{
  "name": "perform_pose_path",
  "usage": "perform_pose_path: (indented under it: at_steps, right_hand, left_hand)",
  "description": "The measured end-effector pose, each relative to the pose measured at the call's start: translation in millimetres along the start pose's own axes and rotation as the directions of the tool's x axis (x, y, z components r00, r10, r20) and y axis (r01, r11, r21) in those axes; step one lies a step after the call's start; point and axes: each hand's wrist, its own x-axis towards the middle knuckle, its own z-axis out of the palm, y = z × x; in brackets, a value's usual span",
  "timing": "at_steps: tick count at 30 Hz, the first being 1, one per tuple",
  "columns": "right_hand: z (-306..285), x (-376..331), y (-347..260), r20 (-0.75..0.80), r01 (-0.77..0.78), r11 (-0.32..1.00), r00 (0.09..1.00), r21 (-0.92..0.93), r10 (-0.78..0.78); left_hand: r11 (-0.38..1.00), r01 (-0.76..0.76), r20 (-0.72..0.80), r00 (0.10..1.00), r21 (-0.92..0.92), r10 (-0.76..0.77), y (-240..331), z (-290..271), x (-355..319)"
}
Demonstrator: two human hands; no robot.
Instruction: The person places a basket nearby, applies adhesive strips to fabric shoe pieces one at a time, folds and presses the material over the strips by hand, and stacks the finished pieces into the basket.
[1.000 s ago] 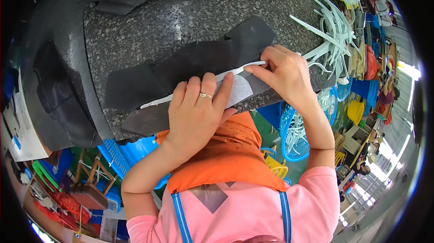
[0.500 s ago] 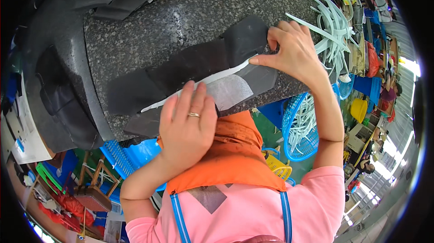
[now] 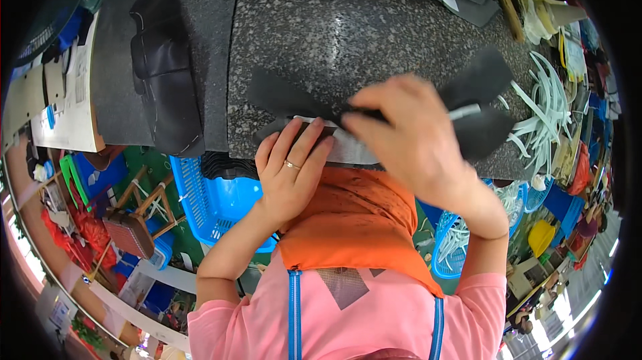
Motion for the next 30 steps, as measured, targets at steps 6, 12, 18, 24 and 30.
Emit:
perform_pose_path:
  at_steps: [6, 12, 18, 24, 30]
  right_hand:
    - [15.4, -37.2, -2.2, 0.128, 0.193, 0.981, 0.973, 0.000, -0.191]
    - [13.3, -24.2, 5.4, 0.228, 0.334, 0.942, 0.920, -0.032, -0.318]
    - [10.0, -18.0, -5.9, 0.376, 0.208, 0.978, 0.908, -0.025, -0.184]
    - [14.5, -18.0, -14.2, 0.374, 0.226, 0.965, 0.913, -0.133, -0.162]
    - [-54.5, -62.4, -17.3, 0.100, 0.133, 0.876, 0.990, -0.463, -0.098]
  left_hand:
    - [0.932, 0.277, 0.204, 0.951, -0.232, -0.231, -8.3, -18.9, 5.0]
    - [0.801, 0.253, 0.128, 0.967, -0.543, -0.218, -33.1, -37.6, 33.8]
    - [0.972, -0.215, 0.396, 0.888, -0.094, 0.235, -38.6, -58.7, 30.5]
    - [0.987, 0.123, 0.405, 0.911, -0.102, -0.072, -5.2, -74.5, 50.6]
    - [0.808, 0.244, 0.198, 0.967, -0.536, -0.160, 38.5, -2.2, 58.3]
